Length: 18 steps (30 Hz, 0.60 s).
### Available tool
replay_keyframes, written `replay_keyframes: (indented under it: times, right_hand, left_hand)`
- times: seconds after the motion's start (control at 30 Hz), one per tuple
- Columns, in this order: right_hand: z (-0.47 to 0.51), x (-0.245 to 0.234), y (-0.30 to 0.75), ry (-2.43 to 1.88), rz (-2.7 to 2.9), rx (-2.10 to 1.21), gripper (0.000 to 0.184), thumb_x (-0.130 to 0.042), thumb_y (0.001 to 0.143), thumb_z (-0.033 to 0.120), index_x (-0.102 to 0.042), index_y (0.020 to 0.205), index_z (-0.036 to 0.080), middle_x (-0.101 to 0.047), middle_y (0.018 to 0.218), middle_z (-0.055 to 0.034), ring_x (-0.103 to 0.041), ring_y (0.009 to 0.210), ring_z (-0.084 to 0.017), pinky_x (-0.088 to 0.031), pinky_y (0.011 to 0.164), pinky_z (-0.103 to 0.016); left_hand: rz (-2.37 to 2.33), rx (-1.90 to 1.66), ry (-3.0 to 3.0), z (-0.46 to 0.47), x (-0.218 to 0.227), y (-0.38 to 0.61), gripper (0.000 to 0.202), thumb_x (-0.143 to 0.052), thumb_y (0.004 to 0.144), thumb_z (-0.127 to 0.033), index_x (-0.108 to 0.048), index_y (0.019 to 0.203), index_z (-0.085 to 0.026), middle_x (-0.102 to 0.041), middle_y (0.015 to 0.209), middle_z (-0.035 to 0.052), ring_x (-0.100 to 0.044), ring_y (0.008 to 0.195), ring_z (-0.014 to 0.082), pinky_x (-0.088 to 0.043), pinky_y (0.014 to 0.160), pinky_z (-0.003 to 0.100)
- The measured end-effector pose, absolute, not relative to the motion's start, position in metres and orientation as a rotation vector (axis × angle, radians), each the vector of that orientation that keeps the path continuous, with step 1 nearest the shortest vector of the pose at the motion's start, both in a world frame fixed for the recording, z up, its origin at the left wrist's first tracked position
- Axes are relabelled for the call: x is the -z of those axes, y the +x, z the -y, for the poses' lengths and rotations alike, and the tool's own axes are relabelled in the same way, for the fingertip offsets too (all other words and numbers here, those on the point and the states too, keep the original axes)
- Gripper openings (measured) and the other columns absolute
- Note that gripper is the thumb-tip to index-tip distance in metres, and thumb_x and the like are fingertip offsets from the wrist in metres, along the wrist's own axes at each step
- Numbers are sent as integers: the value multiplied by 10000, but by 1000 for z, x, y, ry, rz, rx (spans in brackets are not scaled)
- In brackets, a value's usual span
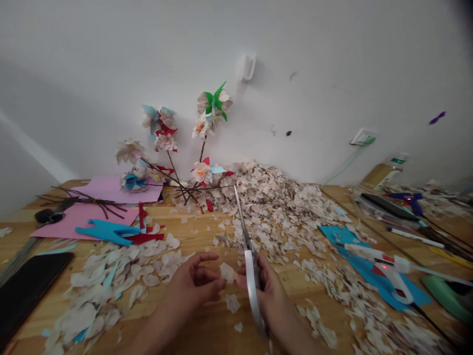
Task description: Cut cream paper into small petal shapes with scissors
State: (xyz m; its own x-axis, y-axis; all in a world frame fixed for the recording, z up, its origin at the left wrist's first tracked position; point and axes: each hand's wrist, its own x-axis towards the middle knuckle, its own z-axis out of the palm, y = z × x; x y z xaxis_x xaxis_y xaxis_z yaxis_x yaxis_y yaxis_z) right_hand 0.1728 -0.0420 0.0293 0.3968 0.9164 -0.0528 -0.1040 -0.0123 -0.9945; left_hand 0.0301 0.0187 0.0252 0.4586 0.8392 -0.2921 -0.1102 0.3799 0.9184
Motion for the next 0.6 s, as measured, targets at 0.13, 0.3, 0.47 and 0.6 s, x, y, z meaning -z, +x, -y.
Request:
replay_keyframes:
  times: [0.13,0.3,0.47,0.6]
  right_hand:
    - [43,-22,177,-1347,872,-996,338,-681,572,201,-525,871,214,-625,718,43,-547,629,-135,-451,592,-215]
    - [44,-11,178,-1369,894,-974,395,-625,592,98,-508,945,228,-578,679,82,-530,605,-117,-427,551,-183]
    - [45,-10,177,-1359,920,-963,337,-625,622,149,-497,920,241,-610,723,60,-591,682,-149,-474,623,-219]
    - [46,-12,178,-1400,898,-955,335,-651,627,198,-488,917,236,-616,743,43,-601,679,-163,-480,628,-244]
  left_hand:
    - [-917,-714,999,-19,-23,31,570,-804,462,-253,-519,946,-155,-633,522,-45,-568,489,114,-483,475,244]
    - [-961,-717,1041,-16,-32,33,519,-779,496,-235,-501,927,-151,-620,511,-50,-540,474,92,-451,436,196]
    - [-1022,-687,1056,-16,-35,33,515,-763,501,-246,-482,925,-166,-628,507,-43,-555,475,114,-463,416,213]
    - [-1038,-676,1063,-18,-33,31,552,-749,502,-244,-474,973,-168,-630,519,-33,-599,525,152,-468,409,223]
